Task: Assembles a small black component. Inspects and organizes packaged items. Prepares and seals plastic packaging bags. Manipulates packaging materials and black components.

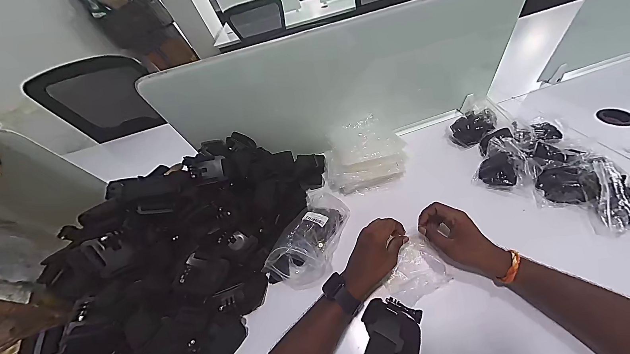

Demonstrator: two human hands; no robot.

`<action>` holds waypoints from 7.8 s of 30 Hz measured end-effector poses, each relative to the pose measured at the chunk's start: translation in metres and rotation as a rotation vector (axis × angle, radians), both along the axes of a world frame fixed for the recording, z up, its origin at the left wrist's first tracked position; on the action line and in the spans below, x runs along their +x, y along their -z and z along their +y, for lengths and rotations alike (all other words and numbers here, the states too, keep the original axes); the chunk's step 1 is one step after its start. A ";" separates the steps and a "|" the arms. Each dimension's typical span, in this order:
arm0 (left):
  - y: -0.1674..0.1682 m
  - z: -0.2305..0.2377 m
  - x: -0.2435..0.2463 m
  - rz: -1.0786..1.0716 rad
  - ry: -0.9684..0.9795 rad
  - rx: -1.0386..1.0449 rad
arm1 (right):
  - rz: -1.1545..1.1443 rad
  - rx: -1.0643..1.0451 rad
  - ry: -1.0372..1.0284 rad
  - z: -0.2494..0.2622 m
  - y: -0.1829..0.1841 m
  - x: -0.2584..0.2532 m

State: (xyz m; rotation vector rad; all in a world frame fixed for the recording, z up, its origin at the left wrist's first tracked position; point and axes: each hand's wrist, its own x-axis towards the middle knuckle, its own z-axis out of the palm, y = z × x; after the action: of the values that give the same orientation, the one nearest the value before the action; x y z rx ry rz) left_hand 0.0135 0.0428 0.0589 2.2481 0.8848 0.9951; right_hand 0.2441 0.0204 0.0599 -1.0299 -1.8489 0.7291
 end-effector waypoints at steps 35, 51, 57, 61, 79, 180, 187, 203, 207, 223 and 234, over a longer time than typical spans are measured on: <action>-0.004 -0.006 0.007 0.013 0.052 -0.176 | 0.046 -0.005 -0.073 -0.005 0.003 -0.007; -0.010 0.003 0.000 -0.309 -0.210 -0.272 | -0.044 -0.164 -0.066 -0.001 -0.005 -0.005; -0.003 0.020 -0.013 -0.331 -0.203 -0.390 | 0.069 -0.216 -0.072 0.009 -0.011 0.011; -0.002 0.016 -0.011 -0.123 -0.170 -0.315 | 0.064 -0.226 0.009 0.019 -0.013 0.028; -0.004 -0.001 0.007 0.785 -0.178 -0.056 | -0.976 -0.096 -0.001 -0.014 -0.006 -0.020; 0.005 0.021 -0.014 -0.314 -0.152 -0.421 | -0.741 0.142 -0.503 -0.017 -0.024 -0.024; 0.000 0.013 -0.008 -0.081 -0.075 -0.338 | -0.303 -0.027 -0.355 0.009 -0.005 0.031; 0.005 -0.005 0.004 0.129 0.001 -0.129 | -0.391 -0.090 -0.163 0.012 -0.005 0.031; 0.004 -0.005 0.004 0.150 0.000 -0.139 | -0.347 -0.078 -0.114 0.007 -0.003 0.022; -0.004 0.001 -0.006 0.112 0.105 -0.218 | -0.559 0.317 0.046 -0.005 -0.005 0.008; 0.001 -0.001 -0.002 0.056 0.059 -0.112 | -0.497 0.370 0.069 0.002 -0.008 0.014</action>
State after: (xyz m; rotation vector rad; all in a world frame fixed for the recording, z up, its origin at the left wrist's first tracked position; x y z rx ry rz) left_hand 0.0117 0.0420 0.0581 2.2038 0.8703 0.8386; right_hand 0.2578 0.0219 0.0675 -1.0821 -2.2437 0.0730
